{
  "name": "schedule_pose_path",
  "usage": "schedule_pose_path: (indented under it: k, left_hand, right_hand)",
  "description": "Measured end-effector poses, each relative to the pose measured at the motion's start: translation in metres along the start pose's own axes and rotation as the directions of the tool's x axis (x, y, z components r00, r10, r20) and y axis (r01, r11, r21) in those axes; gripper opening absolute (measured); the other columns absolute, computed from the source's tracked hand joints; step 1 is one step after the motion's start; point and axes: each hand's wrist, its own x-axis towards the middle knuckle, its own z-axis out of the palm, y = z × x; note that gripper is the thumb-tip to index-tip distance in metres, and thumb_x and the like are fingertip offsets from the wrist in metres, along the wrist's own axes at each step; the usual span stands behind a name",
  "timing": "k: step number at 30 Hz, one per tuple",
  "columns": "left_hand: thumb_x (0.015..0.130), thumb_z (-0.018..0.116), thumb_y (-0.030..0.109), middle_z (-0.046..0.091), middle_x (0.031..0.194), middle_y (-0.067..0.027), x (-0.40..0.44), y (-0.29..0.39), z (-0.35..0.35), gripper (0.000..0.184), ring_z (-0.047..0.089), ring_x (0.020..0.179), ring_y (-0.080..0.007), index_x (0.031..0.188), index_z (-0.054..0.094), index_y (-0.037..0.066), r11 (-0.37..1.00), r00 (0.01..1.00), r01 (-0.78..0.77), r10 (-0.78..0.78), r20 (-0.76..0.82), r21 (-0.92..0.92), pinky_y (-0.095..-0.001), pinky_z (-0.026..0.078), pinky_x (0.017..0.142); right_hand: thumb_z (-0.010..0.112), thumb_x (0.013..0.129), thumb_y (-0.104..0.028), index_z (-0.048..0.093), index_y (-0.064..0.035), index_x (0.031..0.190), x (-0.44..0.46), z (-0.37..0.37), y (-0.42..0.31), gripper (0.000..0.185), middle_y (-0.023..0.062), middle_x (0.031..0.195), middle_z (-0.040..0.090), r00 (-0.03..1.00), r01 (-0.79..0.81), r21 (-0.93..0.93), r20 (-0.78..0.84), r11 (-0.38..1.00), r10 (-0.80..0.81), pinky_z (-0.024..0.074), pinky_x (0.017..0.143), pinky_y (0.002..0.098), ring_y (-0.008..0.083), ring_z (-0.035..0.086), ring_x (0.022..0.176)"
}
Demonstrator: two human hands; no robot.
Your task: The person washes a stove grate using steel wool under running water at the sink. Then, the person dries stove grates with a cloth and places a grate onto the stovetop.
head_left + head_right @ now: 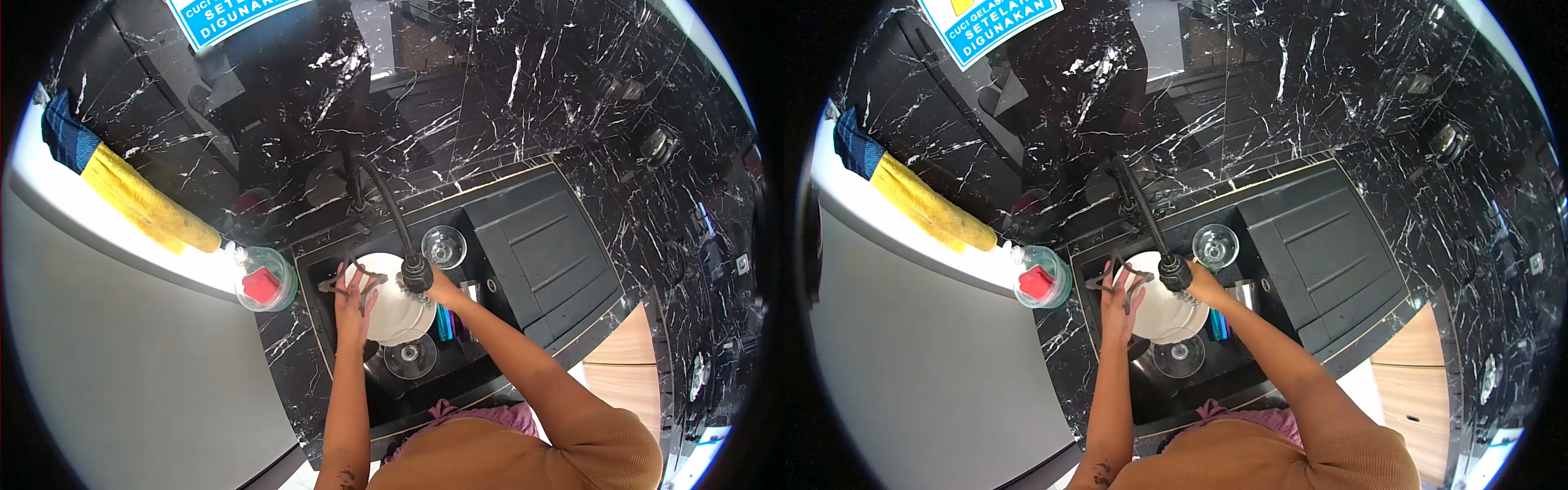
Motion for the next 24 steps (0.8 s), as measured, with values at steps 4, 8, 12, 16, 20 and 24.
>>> schedule_pose_path:
  k: [4, 8, 12, 16, 20, 24]
  left_hand:
    - [0.099, 0.046, 0.03, 0.044, 0.142, -0.0092, 0.003, -0.037, 0.022, 0.057, 0.041, 0.13, -0.0232, 0.148, 0.019, 0.016, 0.998, 0.998, -0.069, 0.069, 0.004, 0.014, -0.0362, 0.026, 0.109]
    - [0.1, 0.04, 0.041, 0.044, 0.142, -0.012, -0.014, -0.046, 0.017, 0.06, 0.039, 0.132, -0.0269, 0.148, 0.019, 0.013, 1.0, 0.996, 0.005, -0.008, 0.094, 0.027, -0.0384, 0.028, 0.109]
    - [0.087, 0.026, 0.073, 0.043, 0.141, -0.0114, -0.019, -0.043, -0.003, 0.087, 0.045, 0.127, -0.0301, 0.142, 0.035, 0.007, 0.911, 0.918, 0.355, -0.298, 0.261, -0.209, -0.047, 0.034, 0.105]
    - [0.085, 0.024, 0.075, 0.049, 0.135, -0.0158, -0.015, -0.034, -0.006, 0.09, 0.05, 0.122, -0.0358, 0.133, 0.043, 0.002, 0.884, 0.859, 0.459, -0.415, 0.298, -0.091, -0.0477, 0.038, 0.102]
    - [0.084, 0.026, 0.075, 0.044, 0.139, -0.0199, -0.018, -0.014, 0.016, 0.077, 0.046, 0.125, -0.0407, 0.132, 0.047, 0.018, 0.848, 0.761, 0.505, -0.526, 0.38, 0.161, -0.0458, 0.044, 0.099]
    - [0.077, 0.032, 0.081, 0.04, 0.141, -0.0237, -0.01, -0.053, 0.012, 0.082, 0.037, 0.128, -0.0492, 0.132, 0.048, 0.022, 0.675, 0.71, 0.673, -0.473, 0.521, -0.304, -0.063, 0.034, 0.1]
  right_hand:
    - [0.073, 0.082, -0.028, 0.062, -0.0094, 0.11, -0.013, 0.025, -0.016, 0.035, 0.0001, 0.099, 0.063, 0.98, -0.194, 0.392, 0.039, 0.899, 0.194, 0.0454, 0.082, 0.0295, 0.0135, 0.057, 0.094]
    - [0.062, 0.088, -0.02, 0.061, -0.0045, 0.117, -0.01, 0.007, -0.02, 0.032, 0.0021, 0.106, 0.064, 0.968, -0.251, 0.507, 0.119, 0.825, 0.221, 0.044, 0.085, 0.0267, 0.0109, 0.057, 0.094]
    - [0.06, 0.088, -0.017, 0.055, -0.0017, 0.126, 0.007, -0.032, 0.006, 0.041, 0.0074, 0.114, 0.063, 0.948, -0.203, 0.237, 0.291, 0.95, 0.13, 0.0433, 0.091, 0.027, 0.0135, 0.058, 0.101]
    - [0.065, 0.086, -0.02, 0.049, 0.0022, 0.13, 0.017, -0.062, -0.013, 0.052, 0.0105, 0.117, 0.062, 0.893, -0.345, 0.205, 0.373, 0.916, 0.253, 0.0426, 0.094, 0.0282, 0.0169, 0.058, 0.106]
    - [0.07, 0.084, -0.029, 0.046, 0.0036, 0.133, 0.003, -0.08, -0.045, 0.063, 0.0113, 0.121, 0.06, 0.823, -0.372, -0.06, 0.439, 0.926, 0.359, 0.0406, 0.097, 0.0286, 0.0177, 0.055, 0.112]
    - [0.071, 0.083, -0.033, 0.051, 0.0038, 0.128, 0.005, -0.079, -0.037, 0.061, 0.0102, 0.12, 0.059, 0.717, -0.385, -0.079, 0.602, 0.919, 0.352, 0.0401, 0.097, 0.0286, 0.0163, 0.054, 0.112]
